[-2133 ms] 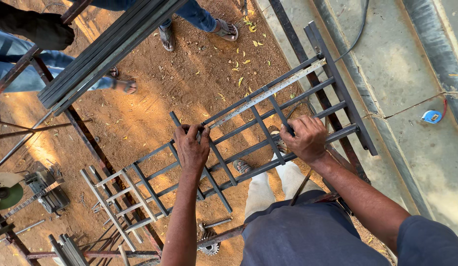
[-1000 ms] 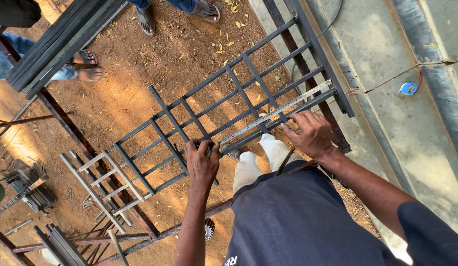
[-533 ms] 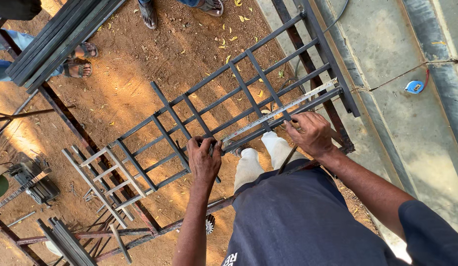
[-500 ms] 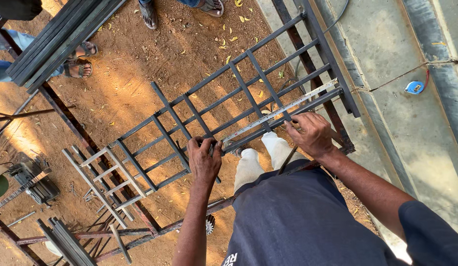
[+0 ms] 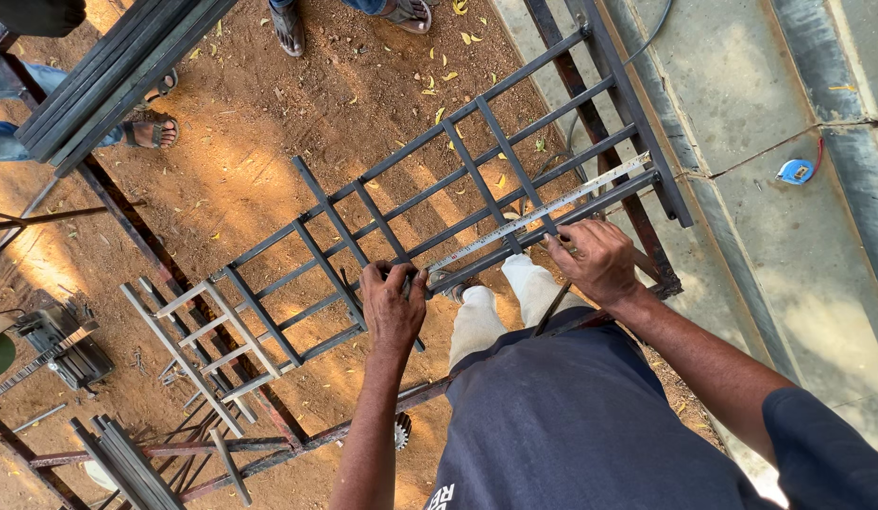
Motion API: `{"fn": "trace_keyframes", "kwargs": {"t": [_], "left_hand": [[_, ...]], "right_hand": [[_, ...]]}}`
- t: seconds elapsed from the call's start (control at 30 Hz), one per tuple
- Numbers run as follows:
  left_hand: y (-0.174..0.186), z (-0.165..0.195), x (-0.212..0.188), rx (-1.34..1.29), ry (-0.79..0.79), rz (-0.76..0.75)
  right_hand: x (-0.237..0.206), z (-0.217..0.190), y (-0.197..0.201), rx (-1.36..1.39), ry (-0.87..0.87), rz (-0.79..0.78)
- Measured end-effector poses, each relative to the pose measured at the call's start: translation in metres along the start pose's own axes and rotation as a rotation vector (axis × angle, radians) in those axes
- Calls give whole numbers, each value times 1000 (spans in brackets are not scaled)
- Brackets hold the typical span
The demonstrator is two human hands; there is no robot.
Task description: The person uses a tape measure to check the dimensions of a metal grid structure and then uses a welding tool to join the metal pieces together.
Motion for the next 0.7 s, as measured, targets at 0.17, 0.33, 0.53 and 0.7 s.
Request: {"fn": "trace_keyframes", "kwargs": {"t": [0.17, 0.33, 0.53, 0.7], "left_hand": [[1, 1, 0, 3, -22, 6], [2, 2, 0, 1, -25, 16], [1, 2, 1, -1, -28, 20], [0, -1, -1, -10, -18, 19]], "right_hand": [[-1, 0, -4, -12, 13, -1], [-1, 1, -5, -2, -1, -21], [0, 1, -4, -4, 6, -14], [0, -1, -2, 3, 3, -17]]}}
Point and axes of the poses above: each hand's wrist, its own x-axis towards the middle knuckle, its own y-axis out of the back of the hand, z = x × y, the point moved 7 cm from there along x, towards the middle knuckle, and after that the axes turned 13 degrees about -x, right-handed, at the moved point
